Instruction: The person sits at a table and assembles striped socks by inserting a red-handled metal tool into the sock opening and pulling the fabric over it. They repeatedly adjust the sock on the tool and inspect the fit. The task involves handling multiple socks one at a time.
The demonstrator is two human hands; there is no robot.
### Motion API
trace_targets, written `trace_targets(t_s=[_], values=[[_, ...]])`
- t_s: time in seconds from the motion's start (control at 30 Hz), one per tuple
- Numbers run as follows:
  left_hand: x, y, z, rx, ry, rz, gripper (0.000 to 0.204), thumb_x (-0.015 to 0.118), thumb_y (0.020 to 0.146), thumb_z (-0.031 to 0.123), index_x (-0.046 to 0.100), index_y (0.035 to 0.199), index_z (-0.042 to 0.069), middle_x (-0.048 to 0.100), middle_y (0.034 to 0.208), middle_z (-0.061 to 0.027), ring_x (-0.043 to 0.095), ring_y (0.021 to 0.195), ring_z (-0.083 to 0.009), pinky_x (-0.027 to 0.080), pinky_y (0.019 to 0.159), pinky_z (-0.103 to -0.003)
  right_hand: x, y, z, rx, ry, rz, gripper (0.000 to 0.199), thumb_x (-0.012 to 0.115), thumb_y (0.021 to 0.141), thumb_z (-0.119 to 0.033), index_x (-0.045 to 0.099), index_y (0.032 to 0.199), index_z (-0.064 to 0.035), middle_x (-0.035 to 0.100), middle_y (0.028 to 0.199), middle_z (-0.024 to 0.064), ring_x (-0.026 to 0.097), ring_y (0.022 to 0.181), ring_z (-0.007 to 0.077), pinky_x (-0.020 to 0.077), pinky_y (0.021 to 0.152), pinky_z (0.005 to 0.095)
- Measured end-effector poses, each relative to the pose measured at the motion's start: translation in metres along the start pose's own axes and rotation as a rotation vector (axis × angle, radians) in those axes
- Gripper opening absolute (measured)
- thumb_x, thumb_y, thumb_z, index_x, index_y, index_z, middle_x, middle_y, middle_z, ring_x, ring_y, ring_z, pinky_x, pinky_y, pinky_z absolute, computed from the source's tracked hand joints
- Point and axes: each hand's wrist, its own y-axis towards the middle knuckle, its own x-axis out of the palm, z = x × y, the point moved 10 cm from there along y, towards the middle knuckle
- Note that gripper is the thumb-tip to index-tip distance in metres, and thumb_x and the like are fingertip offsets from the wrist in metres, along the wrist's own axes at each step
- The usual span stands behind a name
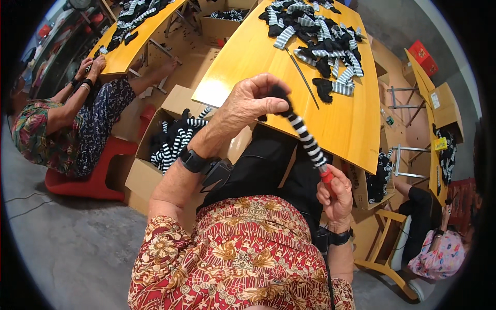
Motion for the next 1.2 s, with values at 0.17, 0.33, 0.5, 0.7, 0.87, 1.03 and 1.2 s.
trace_targets(t_s=[0.17, 0.33, 0.5, 0.7, 0.87, 1.03, 1.2], values=[[0.007, -0.003, -0.033, -0.115, -0.429, 0.042, 0.031, 0.072, 0.083, 0.011, 0.061, 0.112, 0.004, 0.066, 0.098, -0.0008, 0.06, 0.084, -0.0089, 0.05, 0.074, -0.023, -0.001, -0.002, 0.004, -0.007, 0.104, 0.006, 0.041, 0.06, 0.092, -0.017, 0.054, 0.127, 0.002, 0.062, 0.105, 0.0114, 0.044, 0.056, 0.0082, 0.0361, 0.044, 0.019], [0.013, -0.002, -0.036, -0.096, -0.348, 0.162, 0.02, 0.074, 0.082, 0.011, 0.065, 0.099, 0.006, 0.065, 0.084, 0.0007, 0.058, 0.073, -0.0062, 0.046, 0.067, -0.021, -0.002, -0.006, 0.008, -0.023, 0.017, 0.055, 0.041, 0.06, 0.092, -0.017, 0.054, 0.127, 0.0021, 0.061, 0.105, 0.0112, 0.045, 0.058, 0.0083, 0.0365, 0.045, 0.0192], [0.029, -0.001, -0.034, -0.191, -0.222, 0.007, 0.021, 0.078, 0.078, 0.019, 0.066, 0.089, 0.006, 0.062, 0.074, 0.0024, 0.05, 0.064, -0.0048, 0.04, 0.062, -0.02, -0.005, -0.014, -0.009, -0.136, -0.212, 0.094, 0.036, 0.062, 0.09, -0.012, 0.059, 0.122, 0.0025, 0.062, 0.085, 0.0081, 0.047, 0.056, 0.0074, 0.0374, 0.044, 0.0198], [0.032, -0.003, -0.039, -0.233, -0.152, -0.015, 0.021, 0.078, 0.078, 0.02, 0.066, 0.089, 0.007, 0.062, 0.075, 0.0026, 0.052, 0.065, -0.0059, 0.041, 0.063, -0.02, 0.006, -0.014, -0.014, -0.183, -0.321, 0.112, 0.036, 0.063, 0.089, -0.013, 0.059, 0.123, 0.0009, 0.059, 0.075, 0.0052, 0.046, 0.053, 0.0071, 0.0366, 0.044, 0.0196], [0.027, -0.004, -0.043, -0.249, -0.247, 0.062, 0.018, 0.075, 0.08, 0.013, 0.065, 0.094, 0.006, 0.063, 0.079, 0.001, 0.058, 0.069, -0.0073, 0.047, 0.066, -0.021, 0.005, -0.011, -0.013, -0.153, -0.239, 0.12, 0.036, 0.061, 0.091, -0.013, 0.058, 0.124, 0.0007, 0.06, 0.083, 0.0068, 0.046, 0.055, 0.0074, 0.036, 0.044, 0.0195], [0.007, -0.005, -0.056, -0.186, -0.425, 0.114, 0.025, 0.071, 0.085, 0.014, 0.061, 0.106, 0.004, 0.065, 0.089, -0.002, 0.061, 0.073, -0.0094, 0.052, 0.072, -0.024, -0.011, -0.009, -0.003, -0.024, 0.09, 0.074, 0.037, 0.057, 0.093, -0.014, 0.055, 0.126, 0.0016, 0.062, 0.098, 0.0106, 0.045, 0.058, 0.0089, 0.0351, 0.043, 0.0193], [-0.005, -0.006, -0.05, -0.032, -0.268, 0.195, 0.035, 0.067, 0.09, 0.022, 0.058, 0.117, 0.003, 0.066, 0.098, -0.0065, 0.063, 0.082, -0.0129, 0.052, 0.077, -0.026, -0.013, -0.011, 0.009, 0.013, 0.239, 0.077, 0.037, 0.058, 0.092, -0.014, 0.055, 0.125, 0.0021, 0.061, 0.095, 0.0096, 0.046, 0.058, 0.009, 0.0352, 0.043, 0.0194]])
